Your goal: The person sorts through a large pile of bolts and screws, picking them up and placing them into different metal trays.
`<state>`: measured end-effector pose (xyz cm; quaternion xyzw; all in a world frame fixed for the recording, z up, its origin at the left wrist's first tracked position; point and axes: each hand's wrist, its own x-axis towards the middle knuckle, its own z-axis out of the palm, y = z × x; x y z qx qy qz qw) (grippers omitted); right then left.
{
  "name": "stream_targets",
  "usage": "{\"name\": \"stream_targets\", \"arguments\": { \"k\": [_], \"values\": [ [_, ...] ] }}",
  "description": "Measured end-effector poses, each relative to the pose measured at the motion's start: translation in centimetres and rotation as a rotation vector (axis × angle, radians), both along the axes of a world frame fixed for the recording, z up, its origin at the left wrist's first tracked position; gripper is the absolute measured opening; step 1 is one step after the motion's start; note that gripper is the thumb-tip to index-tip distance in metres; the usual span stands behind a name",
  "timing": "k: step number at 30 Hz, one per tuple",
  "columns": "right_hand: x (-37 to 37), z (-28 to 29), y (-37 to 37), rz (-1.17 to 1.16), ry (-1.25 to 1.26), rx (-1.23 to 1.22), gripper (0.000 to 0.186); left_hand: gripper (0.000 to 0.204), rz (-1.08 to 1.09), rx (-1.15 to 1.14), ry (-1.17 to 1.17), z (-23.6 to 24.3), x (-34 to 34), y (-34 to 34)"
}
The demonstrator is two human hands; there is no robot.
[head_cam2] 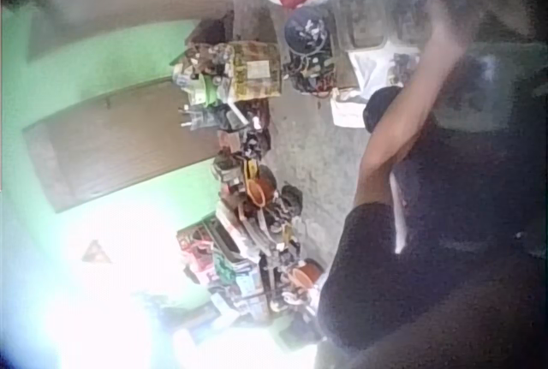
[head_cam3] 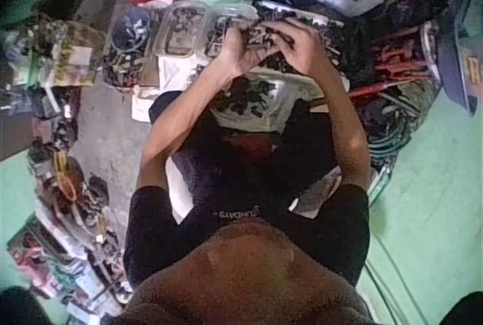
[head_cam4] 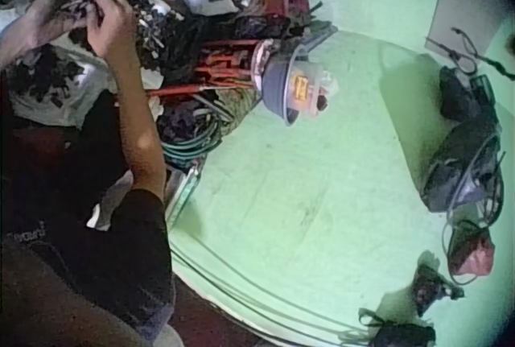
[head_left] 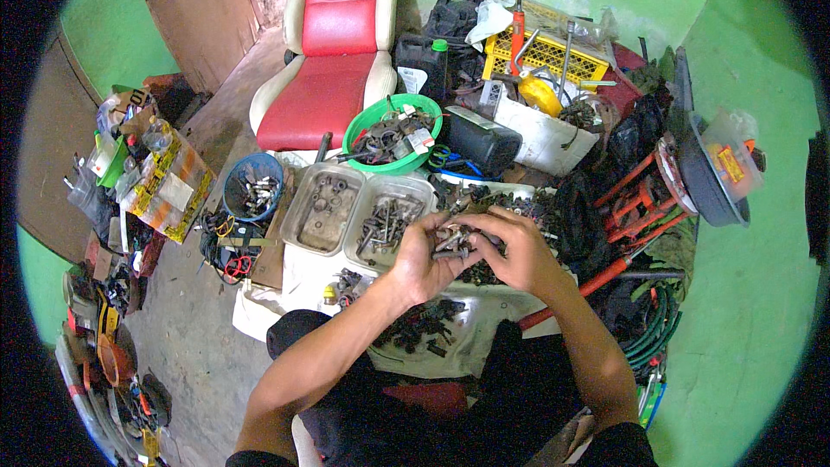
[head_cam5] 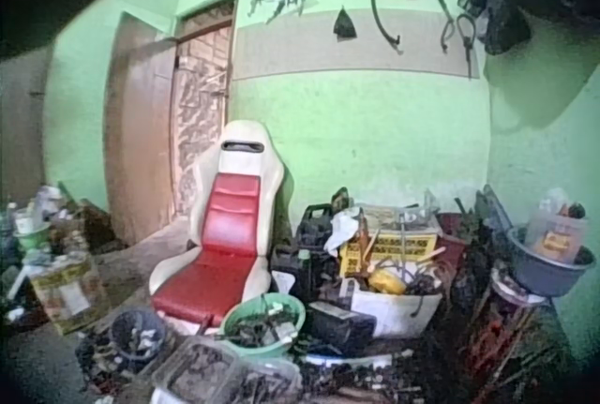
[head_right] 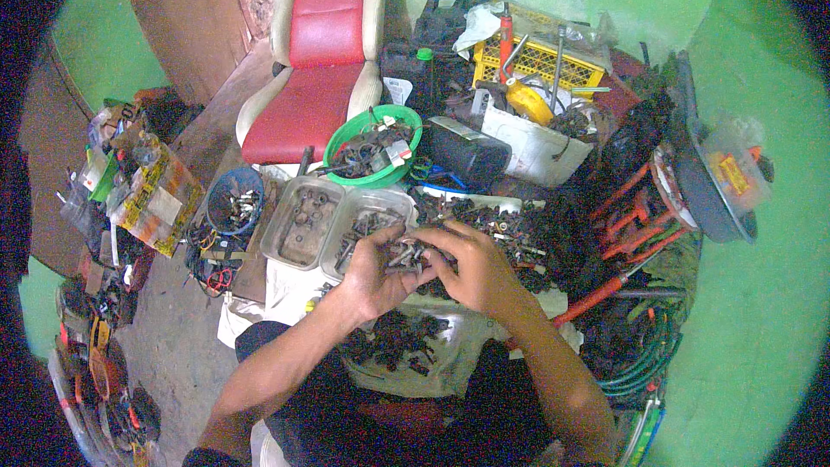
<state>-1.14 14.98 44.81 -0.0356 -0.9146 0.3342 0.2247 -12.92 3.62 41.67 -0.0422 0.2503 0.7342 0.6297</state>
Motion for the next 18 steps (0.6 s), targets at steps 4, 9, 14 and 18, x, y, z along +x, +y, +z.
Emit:
{"name": "stream_targets", "arguments": {
  "k": [4,9,14,18],
  "values": [
    [0.0,-0.1,-0.1,0.027,-0.040,-0.044,0.023,0.031,-0.047,0.007,0.020,0.0,0.0,-0.4],
    [0.0,-0.3,-0.7,-0.048,-0.066,-0.004,0.024,0.032,-0.099,0.029,0.049,-1.1,-0.3,-0.5],
    [0.1,0.0,-1.4,-0.132,-0.056,0.083,0.019,0.029,-0.121,0.088,0.059,-0.2,-0.4,-0.6],
    [0.1,-0.1,-1.5,-0.170,-0.018,0.194,0.013,0.024,-0.127,0.105,0.198,-0.4,0.0,-0.8]
  ]
}}
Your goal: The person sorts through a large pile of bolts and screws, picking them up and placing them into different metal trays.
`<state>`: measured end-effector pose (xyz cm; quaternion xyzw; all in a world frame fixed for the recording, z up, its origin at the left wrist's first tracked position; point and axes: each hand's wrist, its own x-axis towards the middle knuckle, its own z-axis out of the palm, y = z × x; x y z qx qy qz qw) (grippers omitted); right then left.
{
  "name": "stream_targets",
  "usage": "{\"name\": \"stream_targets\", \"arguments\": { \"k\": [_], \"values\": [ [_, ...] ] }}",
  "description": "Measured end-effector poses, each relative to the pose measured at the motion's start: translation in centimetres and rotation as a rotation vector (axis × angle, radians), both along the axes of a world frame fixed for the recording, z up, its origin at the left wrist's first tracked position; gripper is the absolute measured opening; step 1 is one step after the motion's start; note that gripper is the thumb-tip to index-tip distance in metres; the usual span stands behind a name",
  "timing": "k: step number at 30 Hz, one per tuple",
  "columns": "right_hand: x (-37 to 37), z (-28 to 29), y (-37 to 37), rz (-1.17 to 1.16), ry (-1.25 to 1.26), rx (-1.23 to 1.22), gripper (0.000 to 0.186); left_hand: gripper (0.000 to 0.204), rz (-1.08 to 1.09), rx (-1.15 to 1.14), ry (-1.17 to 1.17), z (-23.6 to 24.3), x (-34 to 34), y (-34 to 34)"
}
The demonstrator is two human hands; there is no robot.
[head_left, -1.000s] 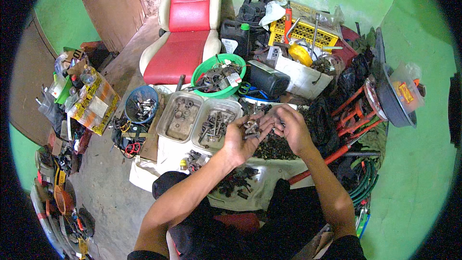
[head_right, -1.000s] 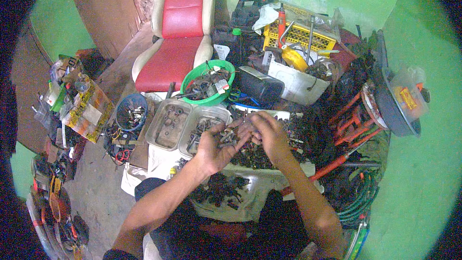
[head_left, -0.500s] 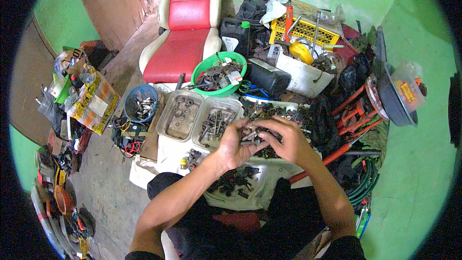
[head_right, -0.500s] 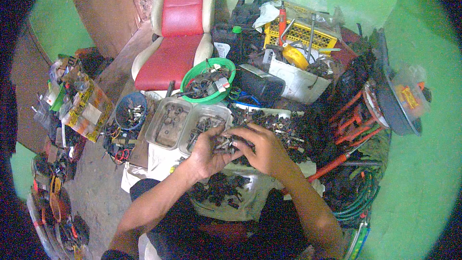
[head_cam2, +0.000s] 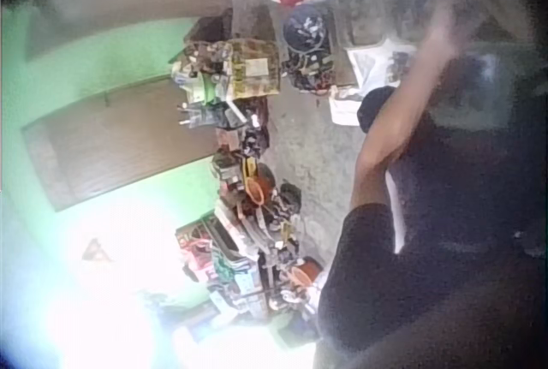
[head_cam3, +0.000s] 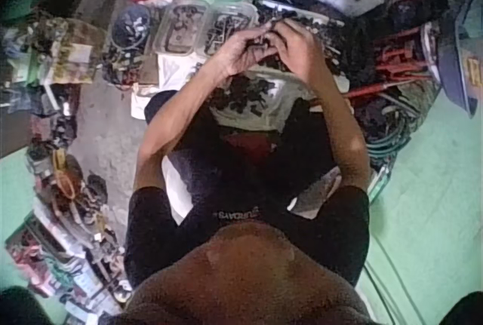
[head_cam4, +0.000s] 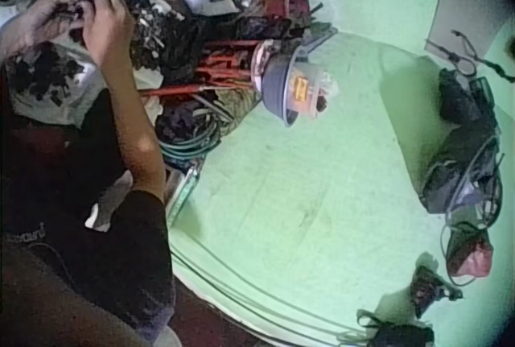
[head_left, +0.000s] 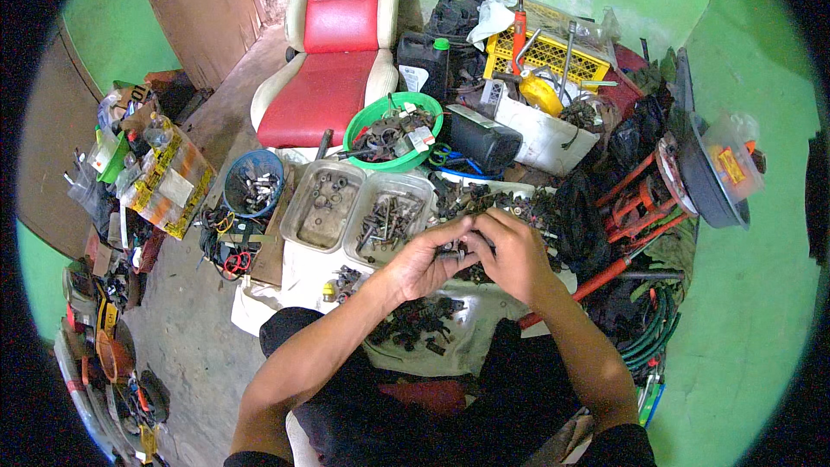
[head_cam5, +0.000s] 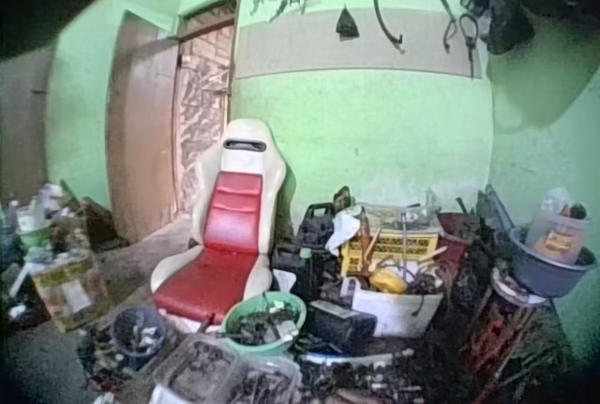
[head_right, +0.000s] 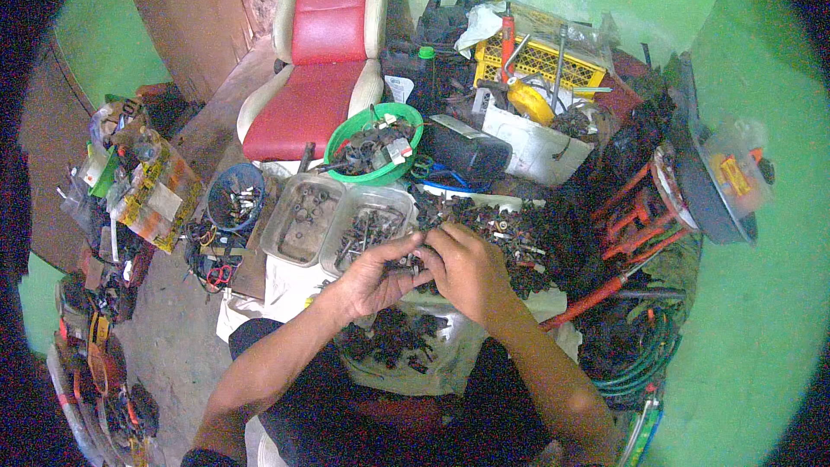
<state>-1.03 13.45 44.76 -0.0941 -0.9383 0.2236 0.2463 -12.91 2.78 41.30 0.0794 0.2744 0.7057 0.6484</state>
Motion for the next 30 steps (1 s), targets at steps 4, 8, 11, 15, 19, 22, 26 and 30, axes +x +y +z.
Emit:
{"name": "stream_targets", "arguments": {
  "k": [4,8,11,15,19,22,26,30],
  "values": [
    [0.1,-0.1,-0.5,-0.049,-0.002,0.082,0.010,0.021,-0.020,0.014,0.057,-0.4,0.1,0.2],
    [0.2,0.0,-0.8,-0.068,0.029,0.084,0.011,0.026,0.007,0.009,-0.137,-0.6,-0.2,0.1],
    [0.3,0.1,-0.6,-0.052,0.093,0.052,0.013,0.033,0.022,0.011,-0.178,0.3,-0.1,0.1],
    [0.3,0.5,-0.5,-0.052,0.079,0.003,0.016,0.029,0.058,0.058,-0.219,0.7,0.1,0.1],
    [0.1,0.8,-0.2,-0.096,0.081,-0.052,0.015,0.049,0.063,0.112,-0.225,0.6,-0.3,-0.2],
    [-0.2,0.2,0.4,-0.142,0.150,-0.101,0.015,0.055,0.023,0.197,-0.248,1.3,-0.3,-0.2],
    [-0.6,-1.4,1.3,-0.256,0.203,-0.573,0.014,0.061,-0.002,0.220,-0.272,1.6,-0.4,-0.4],
    [-0.2,-1.8,3.1,-0.132,0.199,-1.495,0.018,0.062,0.019,0.207,-0.294,1.2,-0.7,-0.3]
  ]
}}
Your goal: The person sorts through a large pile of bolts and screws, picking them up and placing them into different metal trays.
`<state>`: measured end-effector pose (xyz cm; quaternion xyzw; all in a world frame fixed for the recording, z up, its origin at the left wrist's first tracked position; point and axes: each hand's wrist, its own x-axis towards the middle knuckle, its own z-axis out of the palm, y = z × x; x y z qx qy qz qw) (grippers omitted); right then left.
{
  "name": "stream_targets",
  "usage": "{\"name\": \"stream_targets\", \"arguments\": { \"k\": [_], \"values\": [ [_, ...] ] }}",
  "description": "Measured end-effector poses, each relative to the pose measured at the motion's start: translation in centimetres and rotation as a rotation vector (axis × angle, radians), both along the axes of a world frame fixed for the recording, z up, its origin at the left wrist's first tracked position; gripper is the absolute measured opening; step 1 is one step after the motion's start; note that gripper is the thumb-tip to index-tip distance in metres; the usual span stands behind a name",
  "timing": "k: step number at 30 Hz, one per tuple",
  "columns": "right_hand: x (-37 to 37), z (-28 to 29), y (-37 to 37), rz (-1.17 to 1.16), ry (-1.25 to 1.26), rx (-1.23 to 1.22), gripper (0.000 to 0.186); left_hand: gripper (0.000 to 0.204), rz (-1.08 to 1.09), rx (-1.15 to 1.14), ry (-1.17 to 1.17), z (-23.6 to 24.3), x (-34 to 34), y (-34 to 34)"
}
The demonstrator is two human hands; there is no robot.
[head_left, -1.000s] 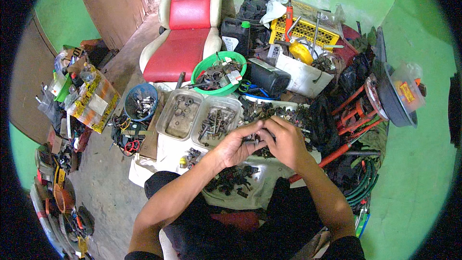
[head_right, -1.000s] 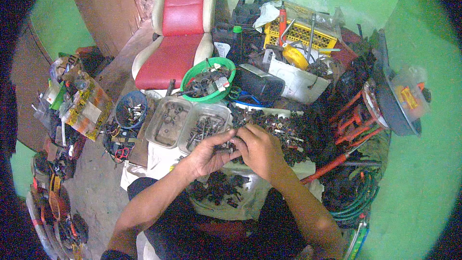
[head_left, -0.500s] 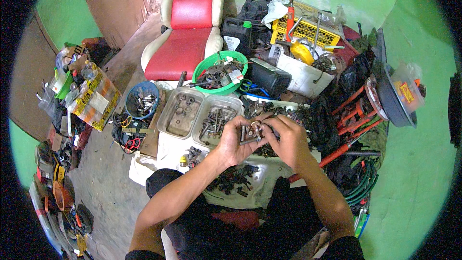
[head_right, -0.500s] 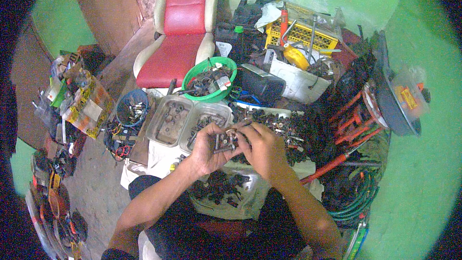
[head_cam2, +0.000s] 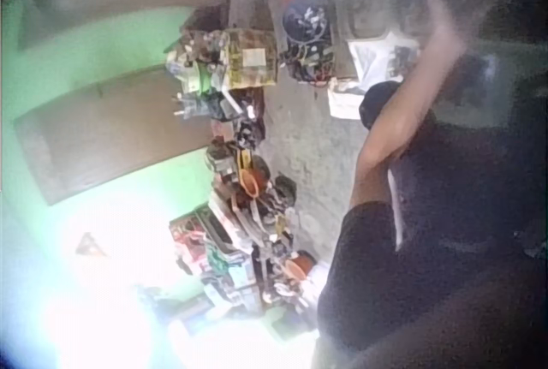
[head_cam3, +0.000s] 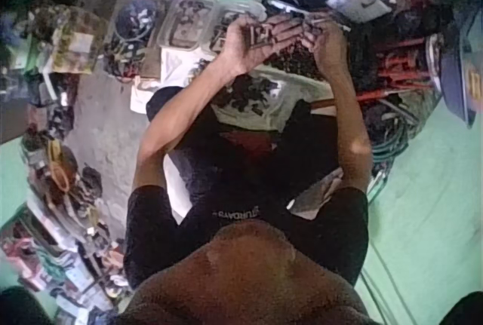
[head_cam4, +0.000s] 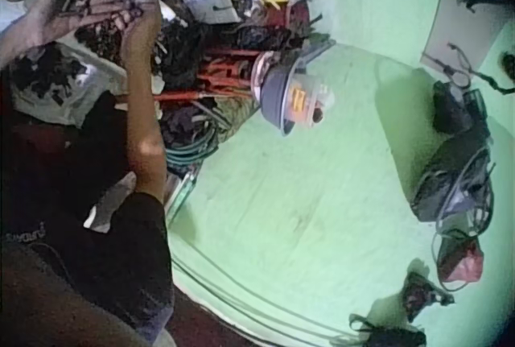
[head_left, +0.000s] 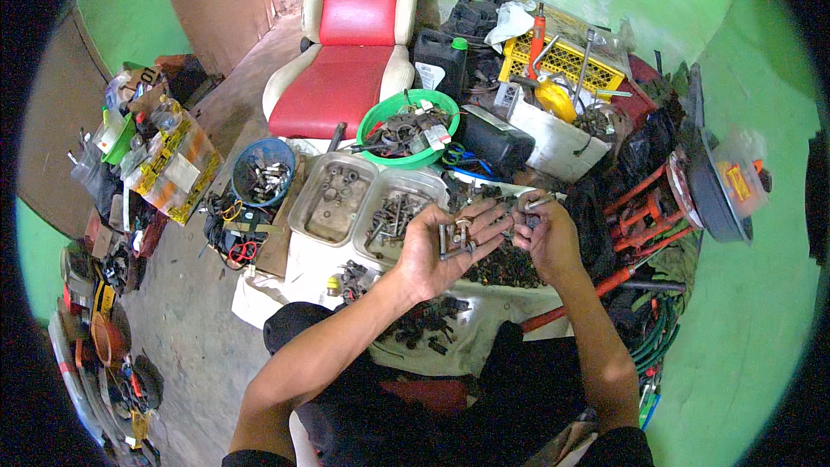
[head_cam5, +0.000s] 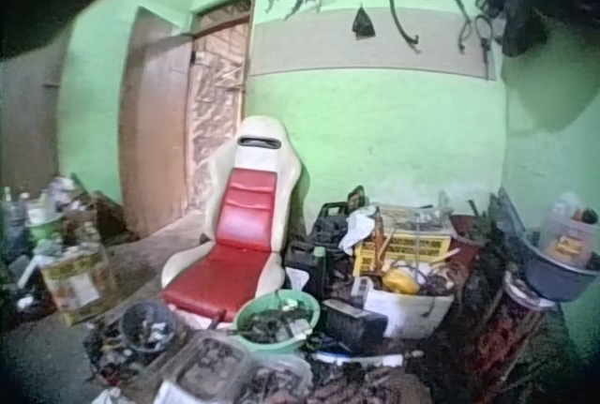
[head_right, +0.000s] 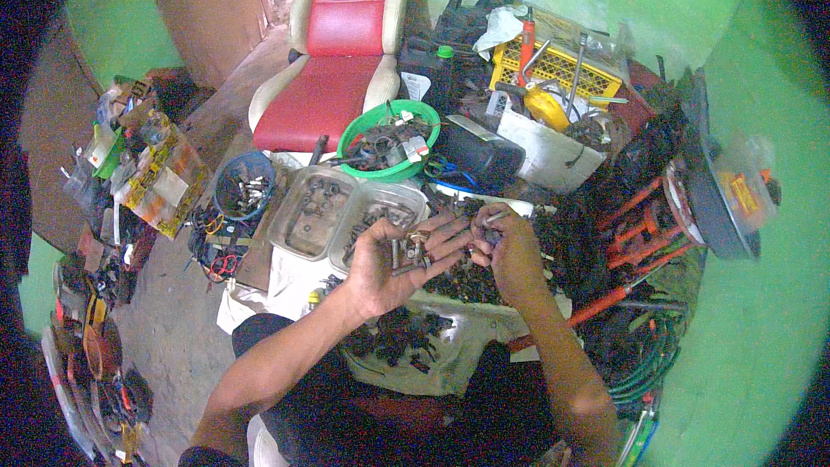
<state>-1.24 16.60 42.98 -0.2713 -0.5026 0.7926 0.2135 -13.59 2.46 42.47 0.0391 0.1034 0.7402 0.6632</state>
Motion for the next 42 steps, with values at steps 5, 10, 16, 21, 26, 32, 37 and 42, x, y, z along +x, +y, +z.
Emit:
{"name": "stream_targets", "arguments": {
  "k": [5,10,16,21,26,32,37,42],
  "values": [
    [-0.5,-0.7,0.9,0.122,0.116,-0.224,0.021,0.063,0.006,0.000,0.014,-1.1,-0.7,0.1],
    [-1.3,-0.1,-0.1,0.085,-0.135,0.394,0.019,0.059,0.058,-0.026,-0.003,-1.3,-0.8,0.2],
    [-2.1,1.1,-4.1,0.142,-0.051,1.092,0.018,0.038,0.116,-0.186,0.032,-1.9,-0.8,-0.3],
    [-1.9,1.6,-5.6,0.131,-0.077,1.292,0.022,0.033,0.071,-0.211,0.006,-0.8,-0.5,-0.7],
    [-1.4,1.8,-6.5,0.137,-0.197,1.367,0.026,0.034,0.100,-0.242,0.039,-1.2,-0.2,-0.6],
    [-1.6,1.2,-6.5,0.125,-0.157,1.303,0.025,0.028,0.118,-0.309,0.080,-1.3,0.2,-0.8],
    [-1.5,1.6,-6.2,0.182,-0.285,1.242,0.024,0.024,0.077,-0.311,0.065,-1.8,0.5,-0.6],
    [-1.7,1.0,-5.9,0.141,-0.217,1.153,0.022,0.030,0.044,-0.243,0.060,-2.2,0.7,-0.6]
  ]
}}
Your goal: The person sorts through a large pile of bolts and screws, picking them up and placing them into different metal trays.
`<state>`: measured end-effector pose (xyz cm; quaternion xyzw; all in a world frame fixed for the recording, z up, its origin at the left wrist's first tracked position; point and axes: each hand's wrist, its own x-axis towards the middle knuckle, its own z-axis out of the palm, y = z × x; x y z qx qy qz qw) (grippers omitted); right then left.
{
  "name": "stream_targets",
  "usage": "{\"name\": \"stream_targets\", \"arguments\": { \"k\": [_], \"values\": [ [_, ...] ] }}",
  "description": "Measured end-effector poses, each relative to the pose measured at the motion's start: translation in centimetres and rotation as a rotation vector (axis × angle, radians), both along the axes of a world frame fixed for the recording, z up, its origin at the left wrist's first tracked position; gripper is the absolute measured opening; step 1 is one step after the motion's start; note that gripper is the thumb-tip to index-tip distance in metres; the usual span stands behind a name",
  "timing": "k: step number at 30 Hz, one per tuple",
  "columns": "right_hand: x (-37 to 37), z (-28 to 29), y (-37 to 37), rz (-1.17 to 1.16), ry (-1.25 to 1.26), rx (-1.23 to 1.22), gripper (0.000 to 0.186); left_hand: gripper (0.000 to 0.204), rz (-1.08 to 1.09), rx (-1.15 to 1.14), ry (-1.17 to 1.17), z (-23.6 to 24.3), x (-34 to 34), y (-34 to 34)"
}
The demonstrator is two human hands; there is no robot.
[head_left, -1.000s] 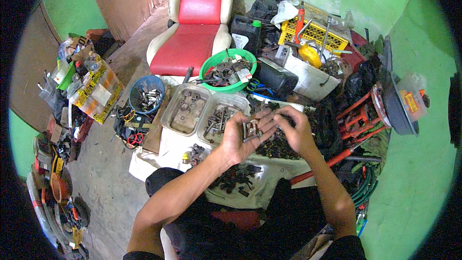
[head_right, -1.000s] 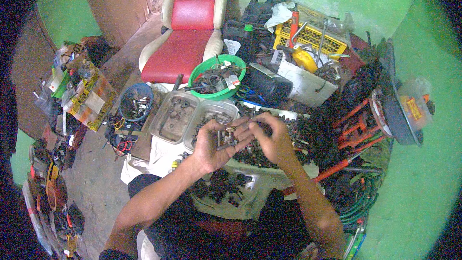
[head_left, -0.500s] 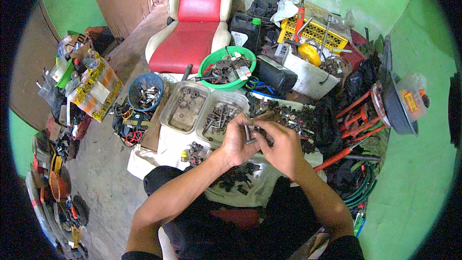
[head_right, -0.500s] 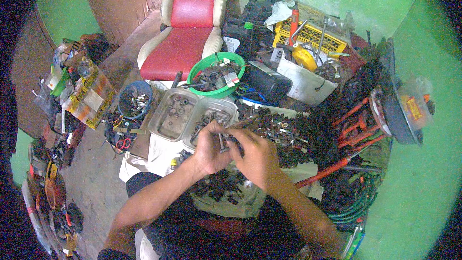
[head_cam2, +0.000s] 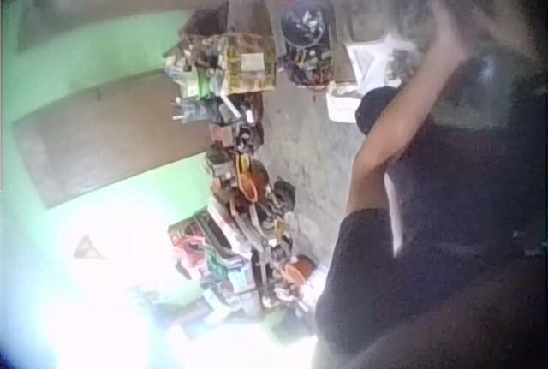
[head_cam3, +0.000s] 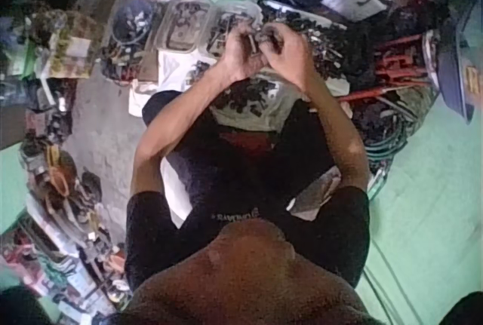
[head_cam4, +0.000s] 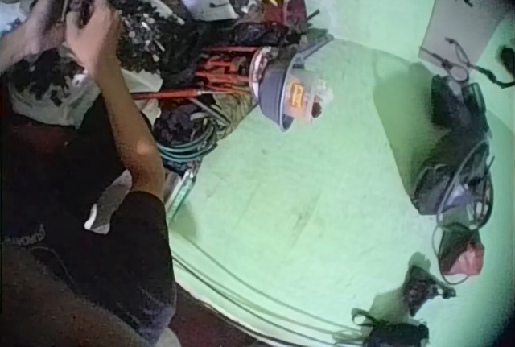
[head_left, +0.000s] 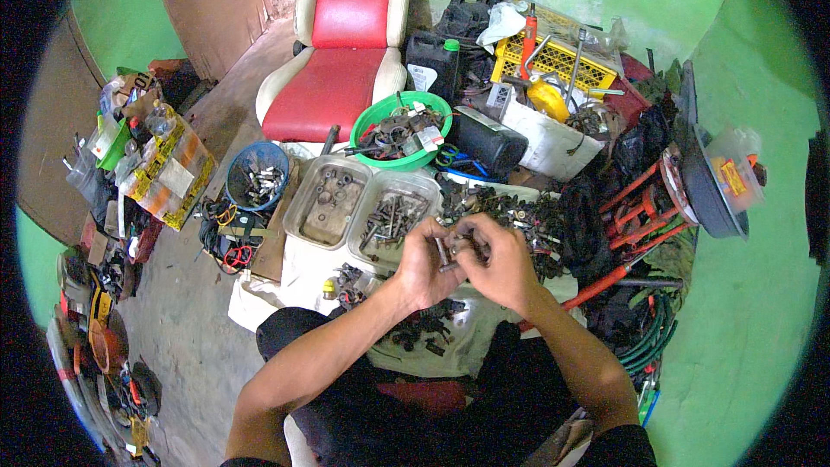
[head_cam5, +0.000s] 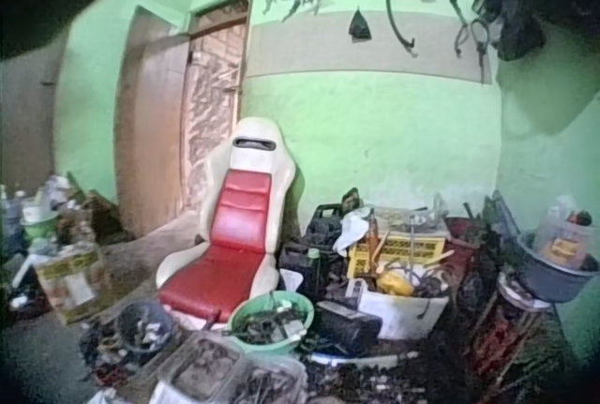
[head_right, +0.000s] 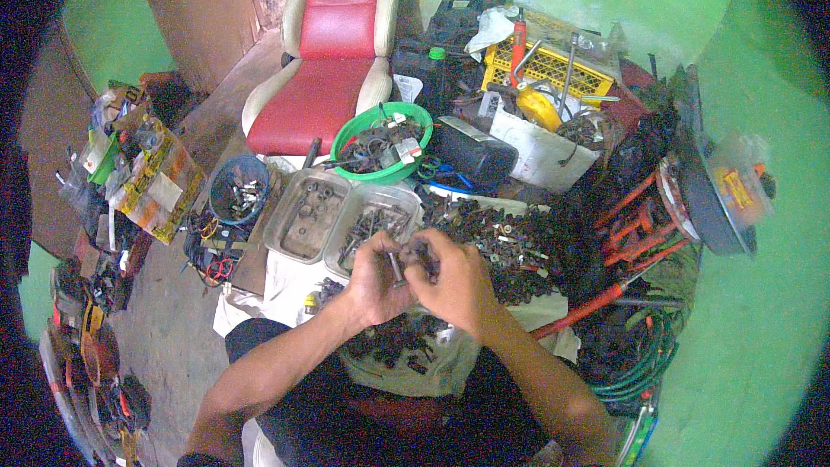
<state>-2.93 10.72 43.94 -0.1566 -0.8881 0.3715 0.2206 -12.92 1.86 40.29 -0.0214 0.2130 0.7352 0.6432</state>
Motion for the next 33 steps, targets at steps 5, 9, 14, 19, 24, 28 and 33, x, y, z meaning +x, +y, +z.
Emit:
{"name": "stream_targets", "arguments": {
  "k": [5,9,14,19,24,28,33],
  "values": [
    [0.5,0.1,2.5,0.006,0.021,-0.865,0.025,0.052,-0.008,0.143,-0.105,1.4,-0.1,0.1],
    [0.3,0.9,2.6,-0.105,0.193,-1.332,0.032,0.055,0.005,0.115,-0.104,2.2,-0.1,0.1],
    [-0.1,-0.7,3.5,0.022,-0.023,-0.428,0.023,0.041,0.006,0.014,-0.022,0.9,-0.4,0.1],
    [-0.4,-1.7,2.4,0.135,-0.095,-0.114,0.022,0.023,-0.027,-0.110,0.124,0.1,-0.7,-0.6],
    [-1.4,-1.6,1.7,0.151,-0.157,-0.008,0.026,0.023,0.003,-0.173,0.118,-0.1,-1.3,-1.3],
    [-3.3,-2.7,2.6,0.102,0.007,-0.565,0.020,0.043,0.003,0.004,0.049,-0.1,-3.0,-2.1],
    [-5.5,-2.8,3.3,0.031,0.238,-1.529,0.023,0.058,0.236,0.059,0.032,1.8,-5.8,-3.9]
  ]
}}
